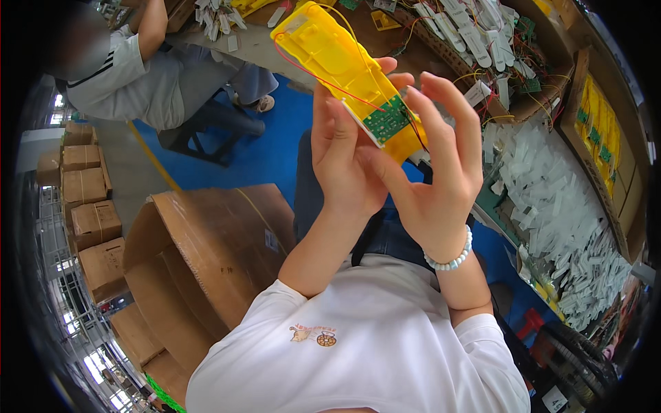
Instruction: Assembling PCB boards and wiring into yellow plastic housings and attaching white covers on a factory assembly line.
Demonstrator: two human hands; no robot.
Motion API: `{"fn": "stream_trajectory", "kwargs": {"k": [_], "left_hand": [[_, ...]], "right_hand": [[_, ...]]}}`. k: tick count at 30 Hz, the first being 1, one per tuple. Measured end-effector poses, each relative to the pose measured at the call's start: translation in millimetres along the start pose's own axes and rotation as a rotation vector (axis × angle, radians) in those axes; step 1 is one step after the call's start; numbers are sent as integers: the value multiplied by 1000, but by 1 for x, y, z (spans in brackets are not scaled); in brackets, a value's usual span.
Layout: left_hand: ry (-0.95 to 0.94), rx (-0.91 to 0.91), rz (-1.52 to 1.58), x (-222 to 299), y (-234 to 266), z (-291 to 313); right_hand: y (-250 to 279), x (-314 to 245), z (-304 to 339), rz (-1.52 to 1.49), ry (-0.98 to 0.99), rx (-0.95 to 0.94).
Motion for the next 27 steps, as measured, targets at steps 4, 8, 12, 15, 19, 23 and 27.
{"fn": "stream_trajectory", "kwargs": {"k": [4,8,12,15,19,23,27], "left_hand": [[-95,26,-29,2,-1,1],[-150,-2,-32,5,-4,0],[-178,-51,-14,-7,-20,1],[-236,-5,-113,-9,-25,5],[-159,-70,-143,-23,-29,18],[-50,-265,-397,-55,-60,27],[-157,-477,-466,-38,-47,33]], "right_hand": [[3,1,2,56,-4,31],[5,1,2,-25,31,54],[24,-1,-3,7,125,93],[27,6,3,-19,77,86],[52,13,8,34,-18,74],[111,32,9,307,-134,211],[217,59,-3,769,-169,474]]}}
Point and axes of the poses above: each hand's wrist, its own z-axis away from the middle knuckle, its own y-axis out of the back of the hand, x = y × z, the point moved 6 cm from there along -z, towards the middle knuckle, and after that the axes turned 9 degrees about -y, right-handed, at the moved point
